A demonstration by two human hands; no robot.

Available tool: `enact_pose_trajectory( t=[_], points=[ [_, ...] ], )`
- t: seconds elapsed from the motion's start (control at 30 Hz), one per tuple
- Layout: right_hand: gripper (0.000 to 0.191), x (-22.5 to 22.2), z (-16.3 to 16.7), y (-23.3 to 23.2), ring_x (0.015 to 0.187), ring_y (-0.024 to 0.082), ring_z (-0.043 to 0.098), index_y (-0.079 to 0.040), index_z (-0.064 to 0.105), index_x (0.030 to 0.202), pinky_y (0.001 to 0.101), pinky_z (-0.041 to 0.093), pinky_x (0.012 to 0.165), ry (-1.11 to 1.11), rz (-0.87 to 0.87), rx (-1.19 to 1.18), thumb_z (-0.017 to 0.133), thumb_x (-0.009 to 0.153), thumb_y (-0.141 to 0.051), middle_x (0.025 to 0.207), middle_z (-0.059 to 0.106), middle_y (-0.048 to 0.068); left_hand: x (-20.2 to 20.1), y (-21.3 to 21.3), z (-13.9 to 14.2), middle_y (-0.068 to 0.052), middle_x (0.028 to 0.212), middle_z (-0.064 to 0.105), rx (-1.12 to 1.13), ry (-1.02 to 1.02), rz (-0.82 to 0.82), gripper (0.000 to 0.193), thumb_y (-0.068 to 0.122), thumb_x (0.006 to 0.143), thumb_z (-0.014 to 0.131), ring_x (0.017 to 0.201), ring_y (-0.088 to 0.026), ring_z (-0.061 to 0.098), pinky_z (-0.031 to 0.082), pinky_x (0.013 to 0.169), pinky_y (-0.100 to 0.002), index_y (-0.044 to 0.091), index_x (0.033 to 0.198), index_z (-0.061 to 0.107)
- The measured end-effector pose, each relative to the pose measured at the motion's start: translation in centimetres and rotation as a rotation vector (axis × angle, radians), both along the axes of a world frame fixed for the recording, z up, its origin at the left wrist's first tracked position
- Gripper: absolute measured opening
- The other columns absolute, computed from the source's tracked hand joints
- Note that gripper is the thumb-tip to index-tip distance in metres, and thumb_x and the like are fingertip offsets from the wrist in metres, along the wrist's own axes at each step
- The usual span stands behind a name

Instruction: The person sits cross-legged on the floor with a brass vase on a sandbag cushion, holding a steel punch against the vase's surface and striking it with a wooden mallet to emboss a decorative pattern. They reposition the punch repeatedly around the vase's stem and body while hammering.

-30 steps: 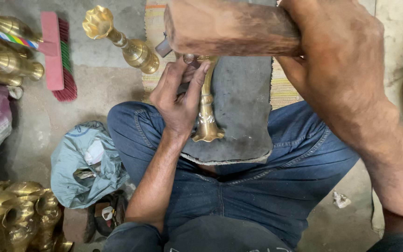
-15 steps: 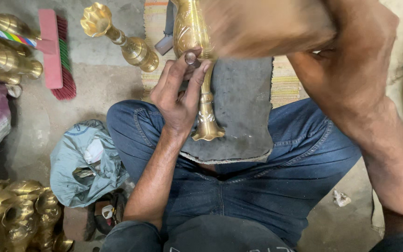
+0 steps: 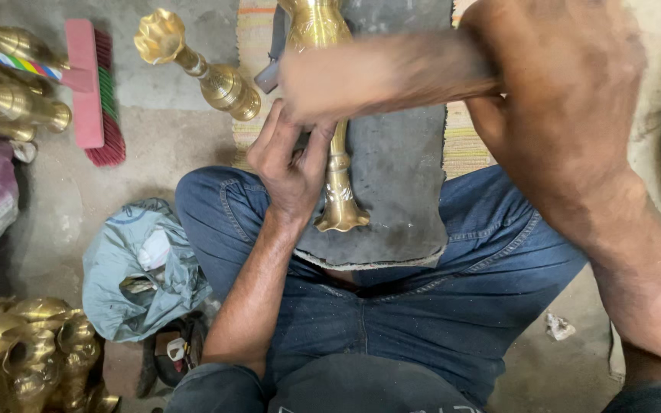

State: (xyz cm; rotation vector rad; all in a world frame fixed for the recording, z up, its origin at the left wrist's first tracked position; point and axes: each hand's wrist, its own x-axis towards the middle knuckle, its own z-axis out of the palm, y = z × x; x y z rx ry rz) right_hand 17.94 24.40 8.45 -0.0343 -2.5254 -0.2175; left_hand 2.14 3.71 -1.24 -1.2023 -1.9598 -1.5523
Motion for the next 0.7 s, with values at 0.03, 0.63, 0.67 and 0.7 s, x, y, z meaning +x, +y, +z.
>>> enact_pose_trajectory(
  t=[0.03,0.63,0.67,0.7],
  points=[
    [0.022,0.03,-0.06,-0.04,0.106,0.026,0.056,-0.007,0.060,0.114,0.0388,0.040,0.090,-0.002,0.001,-0.003,0.068,0.094,-0.009,0.108,0.058,0.007,0.04,0.06,-0.02,-0.010,0.099,0.068,0.014,-0.029,-0.011,0.028,-0.002,0.099,0.081,0.083,-0.018,0.073,0.060,0.072,-0.029,0.000,0.122,0.065],
    [0.020,0.06,0.37,-0.44,0.105,0.025,0.062,-0.006,0.059,0.113,0.0421,0.046,0.093,-0.061,-0.054,0.003,0.072,0.097,-0.003,0.107,0.061,0.008,-0.27,-0.10,0.66,-0.011,0.096,0.067,-0.049,-0.034,-0.029,0.025,-0.001,0.097,0.082,0.084,-0.019,0.071,0.057,0.069,-0.031,-0.002,0.118,0.068],
    [0.022,-0.09,0.32,-0.38,0.103,0.027,0.060,-0.004,0.058,0.114,0.0420,0.045,0.092,-0.059,-0.006,-0.176,0.071,0.096,-0.005,0.106,0.060,0.009,-0.26,-0.09,0.73,-0.010,0.096,0.067,-0.054,-0.030,-0.021,0.026,-0.001,0.097,0.082,0.083,-0.019,0.070,0.056,0.069,-0.031,-0.003,0.118,0.068],
    [0.023,-0.06,0.32,-0.37,0.103,0.027,0.059,-0.004,0.058,0.114,0.0416,0.045,0.092,-0.058,-0.005,-0.170,0.071,0.095,-0.006,0.106,0.059,0.009,-0.27,-0.07,0.80,-0.010,0.096,0.067,-0.054,-0.033,-0.022,0.024,-0.001,0.098,0.082,0.082,-0.018,0.071,0.056,0.069,-0.030,-0.002,0.117,0.068]
  ],
)
